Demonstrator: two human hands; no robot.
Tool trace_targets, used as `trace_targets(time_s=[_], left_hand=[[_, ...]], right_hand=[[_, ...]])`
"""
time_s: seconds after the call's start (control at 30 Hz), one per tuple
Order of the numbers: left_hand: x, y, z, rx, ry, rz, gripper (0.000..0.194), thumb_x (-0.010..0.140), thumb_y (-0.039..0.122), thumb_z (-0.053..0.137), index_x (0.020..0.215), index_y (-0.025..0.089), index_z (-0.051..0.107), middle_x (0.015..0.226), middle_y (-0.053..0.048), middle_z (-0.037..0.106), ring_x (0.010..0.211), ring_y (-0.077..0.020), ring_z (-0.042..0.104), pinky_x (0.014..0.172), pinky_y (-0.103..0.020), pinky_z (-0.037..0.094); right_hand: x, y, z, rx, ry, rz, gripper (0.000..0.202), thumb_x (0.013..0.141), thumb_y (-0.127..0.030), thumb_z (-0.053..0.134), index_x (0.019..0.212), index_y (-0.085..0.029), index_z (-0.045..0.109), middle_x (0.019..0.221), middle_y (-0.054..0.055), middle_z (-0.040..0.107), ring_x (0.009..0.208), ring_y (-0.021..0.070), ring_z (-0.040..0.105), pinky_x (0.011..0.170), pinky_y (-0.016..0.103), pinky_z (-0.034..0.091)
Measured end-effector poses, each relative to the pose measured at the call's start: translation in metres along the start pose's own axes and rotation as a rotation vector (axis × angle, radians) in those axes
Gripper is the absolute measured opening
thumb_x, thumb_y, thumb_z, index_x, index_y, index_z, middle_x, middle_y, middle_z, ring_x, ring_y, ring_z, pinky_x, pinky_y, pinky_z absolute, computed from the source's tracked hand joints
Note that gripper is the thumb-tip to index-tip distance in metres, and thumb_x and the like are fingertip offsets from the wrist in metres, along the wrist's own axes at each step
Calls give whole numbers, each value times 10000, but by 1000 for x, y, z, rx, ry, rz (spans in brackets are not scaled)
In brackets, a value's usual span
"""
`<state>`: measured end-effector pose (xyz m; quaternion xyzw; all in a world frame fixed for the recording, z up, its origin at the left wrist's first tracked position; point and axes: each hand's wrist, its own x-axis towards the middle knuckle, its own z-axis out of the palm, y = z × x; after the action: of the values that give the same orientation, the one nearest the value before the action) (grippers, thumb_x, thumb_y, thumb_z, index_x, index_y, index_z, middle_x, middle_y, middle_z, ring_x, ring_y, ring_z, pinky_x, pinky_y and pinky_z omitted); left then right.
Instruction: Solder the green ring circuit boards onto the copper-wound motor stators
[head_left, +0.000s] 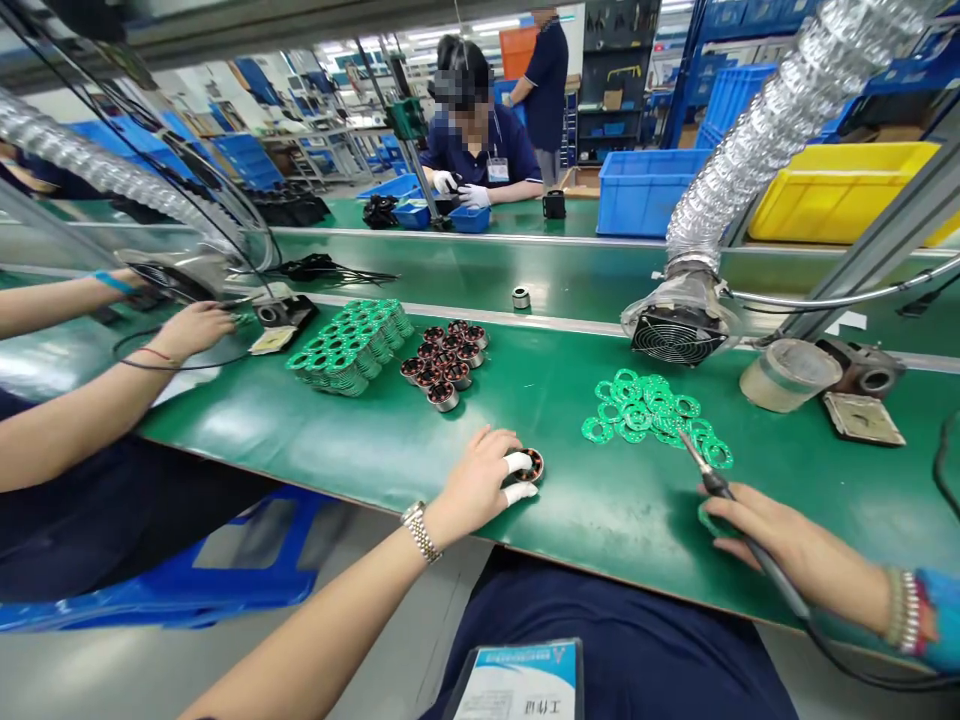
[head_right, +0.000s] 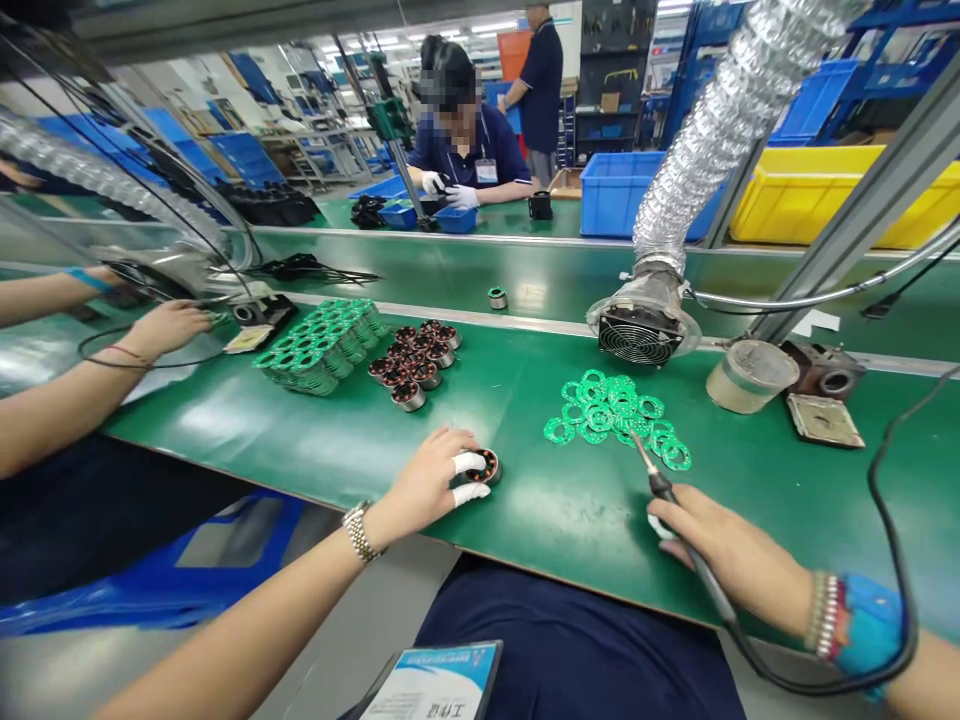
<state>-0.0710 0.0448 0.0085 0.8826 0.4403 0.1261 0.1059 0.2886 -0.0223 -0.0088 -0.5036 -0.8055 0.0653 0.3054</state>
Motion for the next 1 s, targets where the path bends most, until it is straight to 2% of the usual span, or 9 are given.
trace_targets(time_s=[0.1,0.2,0.3,0.4,0.5,0.6,0.8,0.9,1.0], left_hand=[[-4,8,5,-58,35,-58,398,696,500,652,948,194,617,901,-91,571,875,-248,523,880,-459,393],[-17,12,11,-202,15,-88,536,688,513,653,1103,194,537,905,-89,558,848,-245,518,796,-419,442],[-30,6,16,-285,-10,-139,682,725,442,649,1299,218,357,1018,-102,557,912,-248,538,820,-428,455],[-30,-4,22,-290,15,-164,763,704,403,680,1340,219,303,1238,-143,492,1122,-294,479,946,-491,394],[-18,-5,28,-339,-1,-134,667,699,375,689,1276,215,397,1325,-139,459,1249,-304,391,1030,-513,314],[-4,8,30,-424,-27,-132,502,693,324,701,1135,203,496,1248,-123,544,1251,-295,406,1040,-514,303],[1,49,28,-564,10,-131,501,672,295,713,1096,181,472,1127,-111,570,998,-234,580,869,-400,469],[1,64,26,-557,11,-63,470,680,279,702,1086,182,485,1027,-77,574,939,-212,568,839,-374,475],[1,74,26,-512,4,9,433,698,178,649,1106,187,505,1010,-69,543,923,-200,542,820,-354,475]], right_hand=[[11,-27,18,17,-24,-30,251,815,-343,577,1020,-199,562,897,74,620,788,207,583,725,362,507],[20,-46,39,32,-94,-41,252,823,-297,575,1052,-196,541,896,79,616,793,207,575,710,357,509],[20,-54,52,22,-196,-4,263,833,-249,563,1085,-186,517,932,102,612,855,230,559,725,380,507],[20,-56,54,70,-185,22,303,824,-236,576,1111,-193,487,1049,121,592,987,259,531,810,421,489],[26,-63,54,209,-113,76,290,838,-200,548,1117,-206,470,1032,101,594,929,213,572,798,359,502],[35,-75,58,344,-71,128,265,831,-160,534,1082,-222,477,966,64,615,849,172,608,767,302,511],[38,-86,56,481,14,167,274,804,-143,551,1053,-224,471,866,21,622,781,131,621,747,244,505],[35,-81,51,499,73,217,258,805,-134,533,1038,-226,469,778,-6,606,696,113,610,692,222,498],[31,-77,51,520,64,260,275,796,-136,532,1046,-226,462,748,-17,597,669,111,603,675,219,492]])
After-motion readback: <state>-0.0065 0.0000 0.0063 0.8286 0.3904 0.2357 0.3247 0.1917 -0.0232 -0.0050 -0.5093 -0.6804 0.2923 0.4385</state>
